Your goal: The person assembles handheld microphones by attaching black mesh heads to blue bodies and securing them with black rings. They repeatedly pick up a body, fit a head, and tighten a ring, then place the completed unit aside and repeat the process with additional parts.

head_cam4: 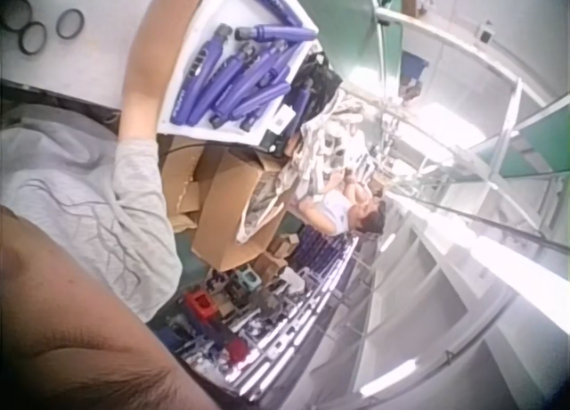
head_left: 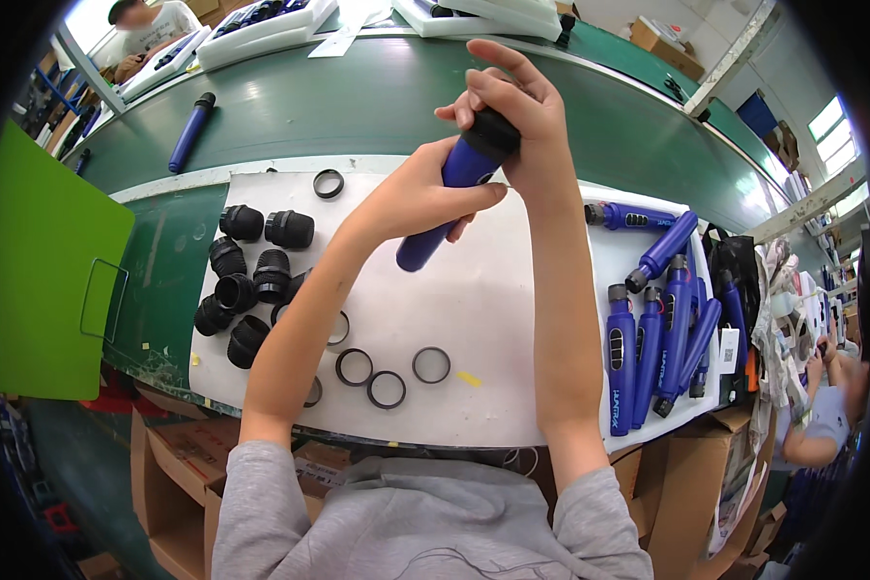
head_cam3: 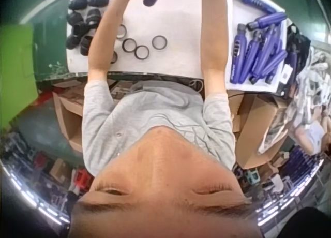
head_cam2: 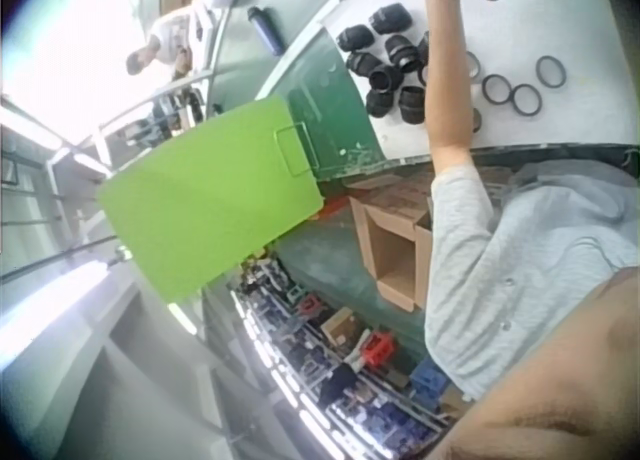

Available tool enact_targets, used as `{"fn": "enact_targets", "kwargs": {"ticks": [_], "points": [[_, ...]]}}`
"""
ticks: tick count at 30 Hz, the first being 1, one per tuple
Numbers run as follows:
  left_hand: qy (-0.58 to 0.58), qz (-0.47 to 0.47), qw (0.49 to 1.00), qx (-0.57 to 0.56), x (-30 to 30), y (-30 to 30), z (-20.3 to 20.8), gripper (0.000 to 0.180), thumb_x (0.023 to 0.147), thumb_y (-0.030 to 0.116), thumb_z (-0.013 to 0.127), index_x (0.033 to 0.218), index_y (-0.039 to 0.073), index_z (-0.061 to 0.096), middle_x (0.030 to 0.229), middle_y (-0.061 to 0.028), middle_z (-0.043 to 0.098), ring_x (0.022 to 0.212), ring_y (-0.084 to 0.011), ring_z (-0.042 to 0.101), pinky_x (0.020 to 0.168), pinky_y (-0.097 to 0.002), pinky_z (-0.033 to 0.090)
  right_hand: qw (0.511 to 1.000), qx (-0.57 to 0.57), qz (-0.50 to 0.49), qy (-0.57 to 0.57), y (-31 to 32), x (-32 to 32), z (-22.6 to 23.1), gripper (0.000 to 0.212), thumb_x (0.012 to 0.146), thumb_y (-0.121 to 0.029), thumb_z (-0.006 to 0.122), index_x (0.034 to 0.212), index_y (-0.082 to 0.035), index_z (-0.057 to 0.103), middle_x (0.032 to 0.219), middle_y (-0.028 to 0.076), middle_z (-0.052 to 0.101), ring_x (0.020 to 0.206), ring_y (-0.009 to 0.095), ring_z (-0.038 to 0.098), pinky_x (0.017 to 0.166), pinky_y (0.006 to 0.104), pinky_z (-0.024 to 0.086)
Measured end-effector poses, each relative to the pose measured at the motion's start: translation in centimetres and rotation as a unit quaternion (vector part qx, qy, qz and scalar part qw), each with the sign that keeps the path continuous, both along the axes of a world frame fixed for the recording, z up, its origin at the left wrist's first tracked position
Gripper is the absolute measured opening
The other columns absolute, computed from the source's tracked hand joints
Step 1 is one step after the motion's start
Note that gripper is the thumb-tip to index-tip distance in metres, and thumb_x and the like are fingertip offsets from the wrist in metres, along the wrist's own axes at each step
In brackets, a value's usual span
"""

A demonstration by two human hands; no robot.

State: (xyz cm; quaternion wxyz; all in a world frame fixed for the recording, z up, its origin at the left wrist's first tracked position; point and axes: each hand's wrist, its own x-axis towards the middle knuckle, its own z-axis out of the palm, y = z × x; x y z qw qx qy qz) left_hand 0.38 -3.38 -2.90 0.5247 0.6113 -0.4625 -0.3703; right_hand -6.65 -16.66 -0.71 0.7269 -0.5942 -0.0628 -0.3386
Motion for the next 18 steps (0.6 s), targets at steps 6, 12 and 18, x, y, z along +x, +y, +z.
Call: {"fn": "enact_targets", "kwargs": {"ticks": [6,12,18], "points": [[0.299,-0.127,0.946,0.008,-1.2,0.2,0.2,0.026,0.089,0.022,0.071,0.084,0.005,0.051,0.06,-0.0041,0.054,0.043,-0.0126,0.054,0.04,-0.0289,0.046,0.979,0.06,0.173,-0.093,-1.1,-0.3,-0.2,0.046,0.088,-0.016,0.062,0.129,0.004,0.055,0.073,0.004,0.053,0.067,0.017,0.061,0.081,0.0461,0.06],[0.205,-0.027,0.978,0.007,-1.5,0.0,0.7,0.025,0.086,0.023,0.07,0.085,0.004,0.053,0.059,-0.0016,0.052,0.041,-0.0108,0.051,0.039,-0.0264,0.043,0.994,0.077,0.07,-0.028,-0.4,-0.3,0.5,0.047,0.084,-0.012,0.07,0.123,0.008,0.055,0.068,0.008,0.06,0.062,0.018,0.064,0.077,0.0457,0.061],[0.063,0.031,0.998,0.006,-0.9,-0.3,0.0,0.025,0.083,0.023,0.071,0.083,0.004,0.055,0.062,-0.0027,0.056,0.043,-0.0108,0.054,0.041,-0.0256,0.046,0.999,0.04,-0.018,0.032,0.2,0.1,0.1,0.047,0.085,-0.014,0.067,0.126,0.006,0.055,0.07,0.005,0.056,0.063,0.017,0.062,0.08,0.0455,0.06]]}}
